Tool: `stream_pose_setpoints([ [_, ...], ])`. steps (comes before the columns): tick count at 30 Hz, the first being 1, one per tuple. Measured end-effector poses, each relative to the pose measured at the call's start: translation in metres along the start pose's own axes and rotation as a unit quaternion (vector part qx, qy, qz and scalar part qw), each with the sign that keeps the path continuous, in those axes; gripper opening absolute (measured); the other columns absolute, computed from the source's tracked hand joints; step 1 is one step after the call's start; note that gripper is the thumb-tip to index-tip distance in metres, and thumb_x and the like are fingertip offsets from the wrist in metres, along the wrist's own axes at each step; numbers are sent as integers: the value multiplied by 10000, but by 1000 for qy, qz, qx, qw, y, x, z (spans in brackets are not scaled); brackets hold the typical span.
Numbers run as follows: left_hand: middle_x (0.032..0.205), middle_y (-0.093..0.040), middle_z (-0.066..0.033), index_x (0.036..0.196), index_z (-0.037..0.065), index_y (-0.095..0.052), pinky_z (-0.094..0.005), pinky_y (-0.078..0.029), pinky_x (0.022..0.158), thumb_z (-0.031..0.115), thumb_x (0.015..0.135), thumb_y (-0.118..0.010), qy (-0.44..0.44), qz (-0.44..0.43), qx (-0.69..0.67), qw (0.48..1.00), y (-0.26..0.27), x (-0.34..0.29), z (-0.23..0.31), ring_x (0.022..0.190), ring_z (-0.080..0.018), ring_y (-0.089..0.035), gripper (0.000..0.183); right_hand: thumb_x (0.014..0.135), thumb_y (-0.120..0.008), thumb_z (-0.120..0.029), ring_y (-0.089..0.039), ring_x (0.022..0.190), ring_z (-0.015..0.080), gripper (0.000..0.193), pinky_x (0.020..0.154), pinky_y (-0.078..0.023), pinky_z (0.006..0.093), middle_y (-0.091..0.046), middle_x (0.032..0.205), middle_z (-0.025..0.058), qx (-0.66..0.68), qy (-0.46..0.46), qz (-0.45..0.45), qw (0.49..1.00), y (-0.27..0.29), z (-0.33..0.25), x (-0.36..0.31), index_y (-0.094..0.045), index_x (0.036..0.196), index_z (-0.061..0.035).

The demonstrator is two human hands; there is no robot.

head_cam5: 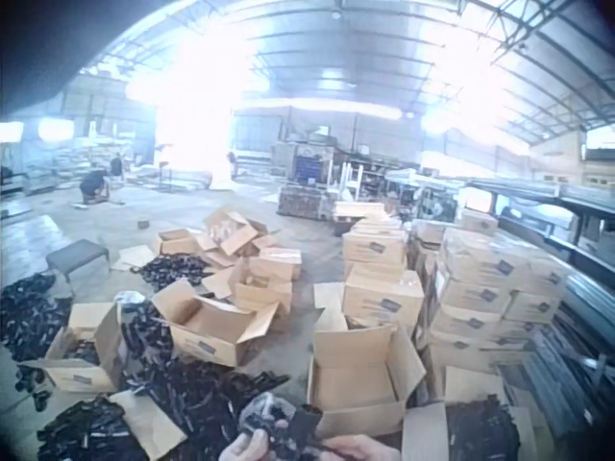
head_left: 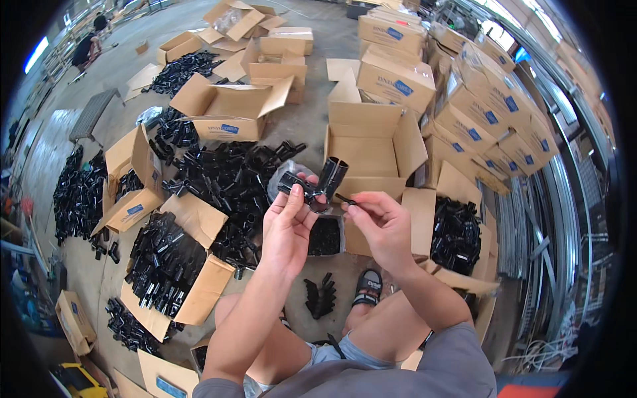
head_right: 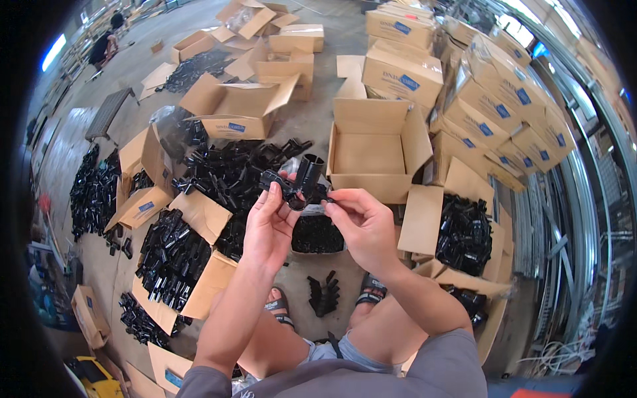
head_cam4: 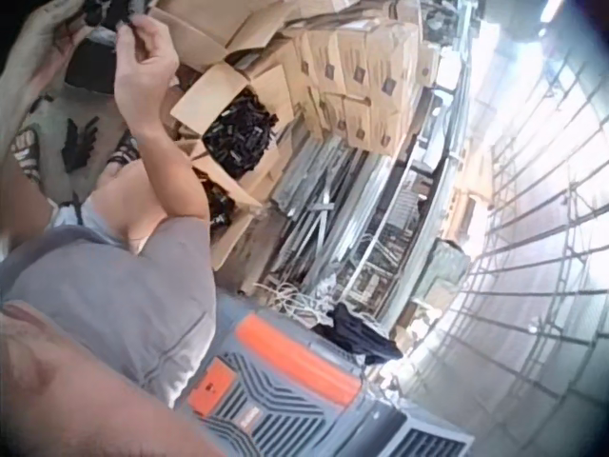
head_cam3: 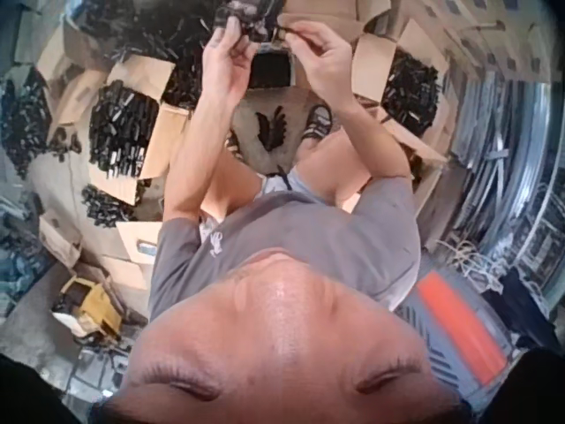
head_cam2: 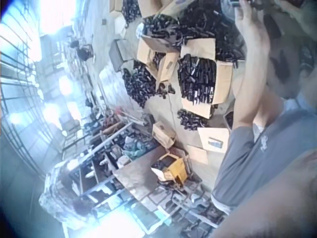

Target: The person sits on the floor and assembles black plastic connectors by hand, inserting small components into the main bodies and sorting the finished pieces into cardboard boxes.

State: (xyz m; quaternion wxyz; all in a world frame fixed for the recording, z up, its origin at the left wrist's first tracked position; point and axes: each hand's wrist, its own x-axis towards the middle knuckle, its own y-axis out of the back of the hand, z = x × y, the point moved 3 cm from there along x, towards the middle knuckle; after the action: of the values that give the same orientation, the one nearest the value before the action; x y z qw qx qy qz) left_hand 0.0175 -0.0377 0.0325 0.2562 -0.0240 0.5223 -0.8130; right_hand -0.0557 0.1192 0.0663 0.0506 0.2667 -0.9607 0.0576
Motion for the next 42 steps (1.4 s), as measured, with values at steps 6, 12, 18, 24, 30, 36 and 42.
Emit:
stream_pose_setpoints([
  [6, 1233, -688, -102, 1282, 32, -595, -320, -581, 929, 152, 1029, -624, 1, -24, 30, 999, -7, -21, -16, 1026, -171, -695, 282, 974, -657, 11, -703, 959, 142, 197, 860, -568, 264, -739, 1063, 127, 41, -3, 6, 999, 12, 5, -12, -648, 1165, 56],
  [12, 1248, -684, -96, 1324, 24, -578, -311, -556, 955, 138, 1016, -644, -34, -25, 61, 997, -8, -28, -26, 1069, -136, -668, 335, 973, -674, -15, -694, 902, 117, 173, 808, -553, 249, -741, 1043, 104, 41, -12, 19, 999, 12, 9, -17, -659, 1137, 37],
  [18, 1263, -681, -98, 1372, 1, -553, -294, -503, 999, 99, 983, -687, -81, -55, 114, 989, -10, -32, -35, 1103, -114, -646, 423, 960, -709, -47, -678, 844, 98, 187, 743, -529, 229, -742, 1008, 54, 97, -37, 8, 995, 29, 26, -20, -675, 1141, -12],
  [24, 1336, -646, -126, 1348, -24, -558, -313, -483, 1054, -93, 893, -696, -194, -111, 320, 921, -24, -38, -30, 1209, -149, -609, 481, 1002, -685, -198, -661, 954, 89, 247, 822, -531, 267, -717, 1089, 45, 186, -167, 1, 968, 30, 17, -25, -678, 1183, -30],
  [30, 1433, -590, -160, 1350, 55, -602, -384, -437, 1122, 39, 852, -791, -195, -218, 538, 791, -20, -34, -39, 1414, -298, -492, 533, 1032, -632, -255, -675, 897, 143, 288, 829, -565, 314, -697, 1032, 51, 158, -238, 42, 957, 38, 39, -11, -650, 1187, -13],
  [36, 1380, -576, -77, 1452, -8, -489, -303, -522, 962, 184, 1010, -663, 8, -65, 320, 945, -10, -27, -45, 1243, -129, -557, 512, 1026, -651, -272, -658, 920, 106, 282, 860, -535, 288, -712, 1041, 41, 106, -194, -2, 975, 38, 44, -12, -683, 1150, -22],
  [42, 1135, -703, -18, 1328, 67, -608, -211, -514, 759, 184, 1041, -606, 164, -54, 254, 952, 3, -25, -44, 954, -68, -671, 309, 994, -702, -204, -628, 847, 84, 244, 788, -502, 238, -697, 970, 25, -115, -25, -20, 993, 34, 45, -6, -680, 1136, -7],
])
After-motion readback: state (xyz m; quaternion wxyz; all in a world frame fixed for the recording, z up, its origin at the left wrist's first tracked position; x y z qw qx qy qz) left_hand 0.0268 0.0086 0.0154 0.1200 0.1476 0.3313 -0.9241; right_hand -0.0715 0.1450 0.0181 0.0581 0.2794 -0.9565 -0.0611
